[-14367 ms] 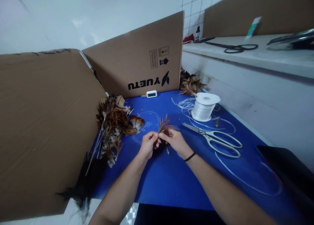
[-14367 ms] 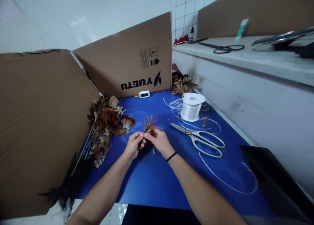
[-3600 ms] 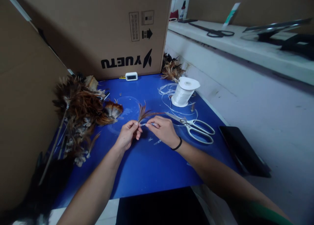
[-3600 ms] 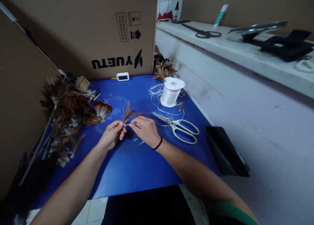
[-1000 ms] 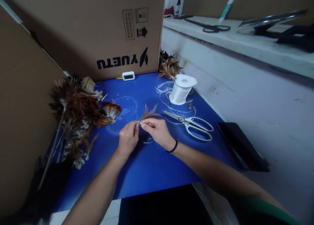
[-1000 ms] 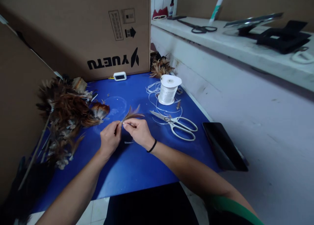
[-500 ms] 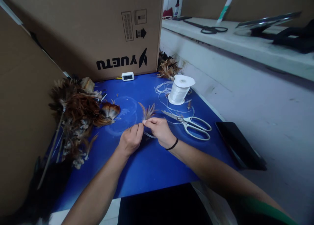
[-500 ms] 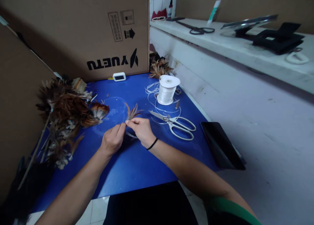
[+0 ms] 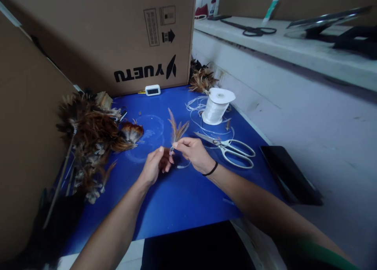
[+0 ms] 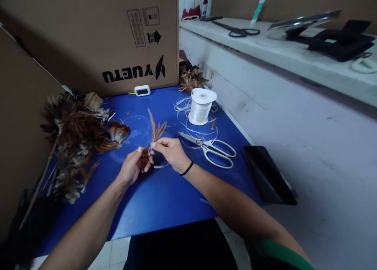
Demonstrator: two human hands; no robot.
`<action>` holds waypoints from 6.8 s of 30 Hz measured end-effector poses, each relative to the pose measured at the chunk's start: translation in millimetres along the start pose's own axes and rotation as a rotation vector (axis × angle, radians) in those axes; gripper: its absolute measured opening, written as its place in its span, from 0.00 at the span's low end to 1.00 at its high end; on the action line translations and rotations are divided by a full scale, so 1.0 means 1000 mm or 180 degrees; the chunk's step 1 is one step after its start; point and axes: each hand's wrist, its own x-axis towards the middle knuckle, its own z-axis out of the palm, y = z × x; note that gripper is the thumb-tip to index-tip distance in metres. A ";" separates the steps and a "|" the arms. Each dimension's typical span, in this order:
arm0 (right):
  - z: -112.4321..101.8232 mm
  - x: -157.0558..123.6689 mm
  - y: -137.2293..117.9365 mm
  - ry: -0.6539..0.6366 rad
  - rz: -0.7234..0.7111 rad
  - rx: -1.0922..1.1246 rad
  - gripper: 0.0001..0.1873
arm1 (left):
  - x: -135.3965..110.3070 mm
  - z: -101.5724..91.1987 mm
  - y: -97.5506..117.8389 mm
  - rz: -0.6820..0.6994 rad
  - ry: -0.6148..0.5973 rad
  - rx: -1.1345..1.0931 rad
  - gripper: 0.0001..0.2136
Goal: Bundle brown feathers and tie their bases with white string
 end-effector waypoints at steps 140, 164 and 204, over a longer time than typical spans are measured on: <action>-0.011 -0.008 0.013 -0.0680 -0.1022 -0.2806 0.03 | 0.005 -0.002 -0.016 0.0037 0.0315 0.0777 0.08; -0.007 -0.010 0.018 -0.0572 -0.2894 -0.4264 0.14 | 0.003 -0.001 -0.005 -0.0388 0.0638 0.0071 0.08; -0.015 -0.005 0.021 -0.0737 -0.1562 -0.3016 0.07 | 0.007 -0.005 -0.011 0.0631 0.0829 0.1142 0.11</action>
